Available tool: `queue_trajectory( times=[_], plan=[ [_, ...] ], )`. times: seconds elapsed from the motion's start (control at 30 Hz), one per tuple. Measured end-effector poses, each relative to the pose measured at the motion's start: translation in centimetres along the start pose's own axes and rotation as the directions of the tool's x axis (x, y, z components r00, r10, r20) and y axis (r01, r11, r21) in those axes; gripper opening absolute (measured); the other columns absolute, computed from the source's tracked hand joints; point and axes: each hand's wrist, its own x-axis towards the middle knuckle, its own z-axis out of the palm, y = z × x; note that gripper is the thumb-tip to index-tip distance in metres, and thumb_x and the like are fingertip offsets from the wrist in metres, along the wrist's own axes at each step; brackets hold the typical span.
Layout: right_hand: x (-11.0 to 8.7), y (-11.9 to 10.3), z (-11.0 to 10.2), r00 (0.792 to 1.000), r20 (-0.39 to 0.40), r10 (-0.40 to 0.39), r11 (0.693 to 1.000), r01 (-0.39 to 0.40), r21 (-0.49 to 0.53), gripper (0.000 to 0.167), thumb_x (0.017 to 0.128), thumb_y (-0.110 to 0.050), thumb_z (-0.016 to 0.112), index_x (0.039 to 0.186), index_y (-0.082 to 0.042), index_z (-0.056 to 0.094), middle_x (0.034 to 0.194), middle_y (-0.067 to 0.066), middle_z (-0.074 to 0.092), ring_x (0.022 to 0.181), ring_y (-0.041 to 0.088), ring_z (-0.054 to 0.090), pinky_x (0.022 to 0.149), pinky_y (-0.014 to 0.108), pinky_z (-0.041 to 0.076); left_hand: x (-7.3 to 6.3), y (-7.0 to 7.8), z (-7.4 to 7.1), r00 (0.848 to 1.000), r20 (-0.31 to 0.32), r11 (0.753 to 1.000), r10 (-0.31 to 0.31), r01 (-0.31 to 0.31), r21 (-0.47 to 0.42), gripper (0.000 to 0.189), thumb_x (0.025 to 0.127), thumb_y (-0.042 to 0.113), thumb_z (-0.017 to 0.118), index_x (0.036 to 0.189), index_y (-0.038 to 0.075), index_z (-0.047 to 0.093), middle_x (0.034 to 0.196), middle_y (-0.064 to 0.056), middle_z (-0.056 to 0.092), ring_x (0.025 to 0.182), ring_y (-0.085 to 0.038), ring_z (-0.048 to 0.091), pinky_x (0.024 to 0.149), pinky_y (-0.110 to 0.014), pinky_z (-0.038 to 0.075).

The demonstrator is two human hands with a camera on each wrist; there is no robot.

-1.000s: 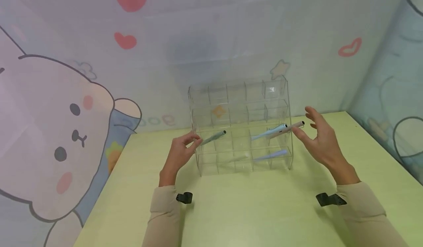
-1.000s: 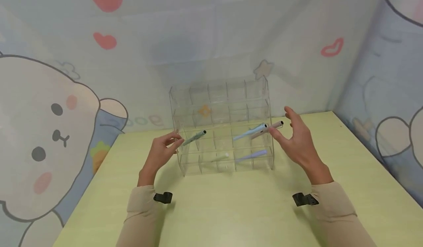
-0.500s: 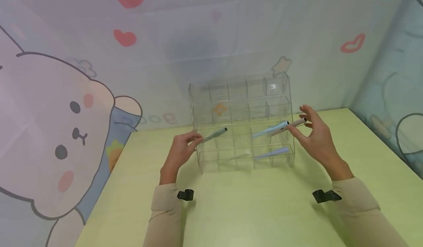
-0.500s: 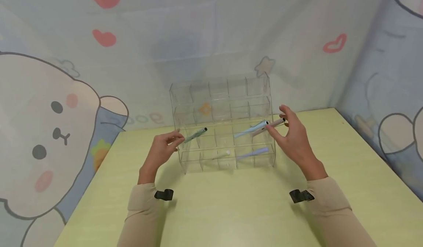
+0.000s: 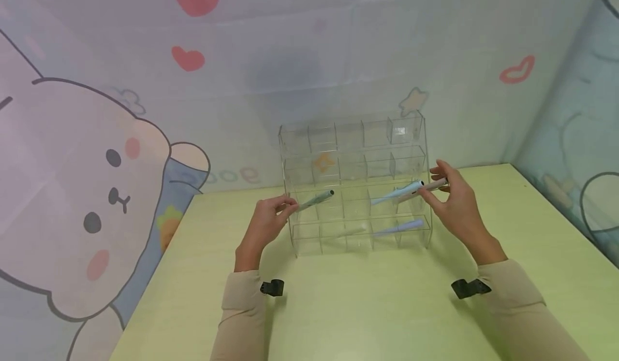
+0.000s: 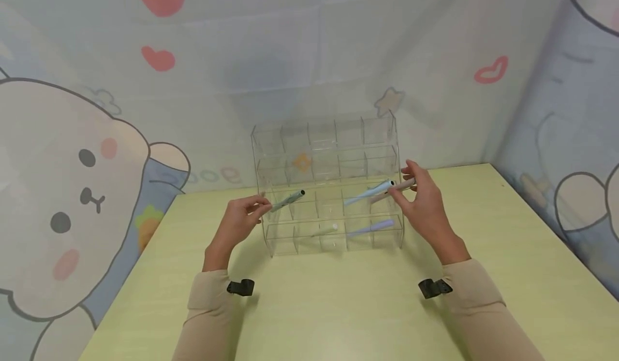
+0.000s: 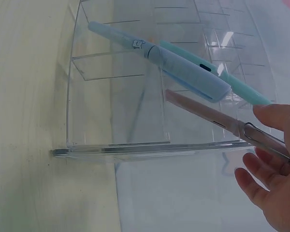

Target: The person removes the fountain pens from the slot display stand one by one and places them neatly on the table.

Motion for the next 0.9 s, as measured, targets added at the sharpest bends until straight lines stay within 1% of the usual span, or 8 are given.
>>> queue_trajectory(
  times=[0.13,0.23,0.4,0.47,0.53,0.67,0.77,0.9],
  plan=[
    [-0.07,-0.11,0.14,1.000,-0.024,-0.005,1.000,0.005,-0.021,0.066,0.087,0.006,0.074,0.144,0.009,0.040,0.118,0.024,0.058,0.110,0.041,0.057,0.087,0.057,0.053,0.00,0.03,0.00,1.000,-0.005,1.000,0.008,-0.008,-0.002,0.011,0.099,0.015,0.066,0.101,0.010,0.075,0.112,-0.015,0.072,0.107,-0.036,0.068,0.074,-0.042,0.061],
    [-0.05,-0.26,0.08,0.999,-0.043,0.012,1.000,-0.013,-0.013,0.063,0.090,0.005,0.072,0.144,0.009,0.042,0.113,0.024,0.058,0.107,0.041,0.057,0.087,0.057,0.052,0.10,0.04,-0.04,1.000,-0.005,1.000,0.009,-0.009,-0.002,0.011,0.099,0.015,0.065,0.101,0.009,0.075,0.111,-0.014,0.072,0.106,-0.035,0.069,0.072,-0.041,0.061],
    [-0.14,-0.47,0.11,0.996,-0.078,0.030,1.000,-0.030,0.008,0.048,0.093,0.002,0.069,0.136,0.010,0.050,0.107,0.023,0.059,0.102,0.041,0.060,0.087,0.056,0.053,0.01,0.10,-0.06,1.000,-0.001,1.000,0.005,-0.005,0.000,0.012,0.099,0.015,0.066,0.102,0.009,0.076,0.110,-0.014,0.073,0.106,-0.034,0.069,0.072,-0.042,0.060],
    [-0.21,-0.49,0.21,0.995,-0.091,0.030,1.000,-0.029,0.005,0.044,0.093,0.003,0.069,0.133,0.010,0.053,0.105,0.023,0.061,0.098,0.040,0.062,0.085,0.049,0.054,-0.11,0.12,-0.06,1.000,-0.003,1.000,0.007,-0.007,-0.004,0.012,0.099,0.015,0.065,0.102,0.009,0.076,0.110,-0.014,0.073,0.106,-0.034,0.069,0.073,-0.043,0.060],
    [-0.27,-0.41,0.32,0.994,-0.103,0.033,0.999,-0.032,0.003,0.042,0.093,0.003,0.069,0.131,0.009,0.053,0.104,0.022,0.062,0.093,0.037,0.063,0.084,0.035,0.055,-0.16,0.08,-0.03,1.000,-0.003,1.000,0.009,-0.009,-0.006,0.012,0.100,0.015,0.065,0.102,0.010,0.076,0.110,-0.014,0.073,0.106,-0.034,0.069,0.073,-0.043,0.060],
    [-0.35,-0.36,0.42,0.991,-0.126,0.037,0.999,-0.036,0.007,0.044,0.092,0.003,0.069,0.132,0.009,0.052,0.103,0.020,0.064,0.089,0.030,0.062,0.075,0.011,0.045,-0.18,0.03,0.02,1.000,-0.004,1.000,0.014,-0.014,-0.008,0.012,0.100,0.014,0.065,0.102,0.010,0.076,0.110,-0.014,0.072,0.106,-0.034,0.069,0.073,-0.042,0.061],
    [-0.31,-0.39,0.45,0.989,-0.144,0.030,0.999,-0.027,0.023,0.046,0.091,0.005,0.070,0.132,0.009,0.052,0.103,0.020,0.065,0.088,0.023,0.061,0.074,0.007,0.043,-0.20,0.01,0.03,1.000,-0.003,1.000,0.015,-0.015,-0.011,0.012,0.100,0.014,0.065,0.102,0.010,0.075,0.110,-0.014,0.072,0.106,-0.034,0.069,0.073,-0.042,0.061],
    [-0.16,-0.48,0.47,0.984,-0.177,0.021,0.998,-0.011,0.055,0.046,0.088,0.010,0.071,0.131,0.011,0.053,0.106,0.022,0.064,0.089,0.005,0.058,0.077,0.005,0.045,-0.23,-0.02,0.00,1.000,-0.002,1.000,0.015,-0.015,-0.013,0.012,0.100,0.015,0.065,0.102,0.011,0.075,0.112,-0.013,0.072,0.106,-0.033,0.069,0.074,-0.042,0.061]
  ],
)
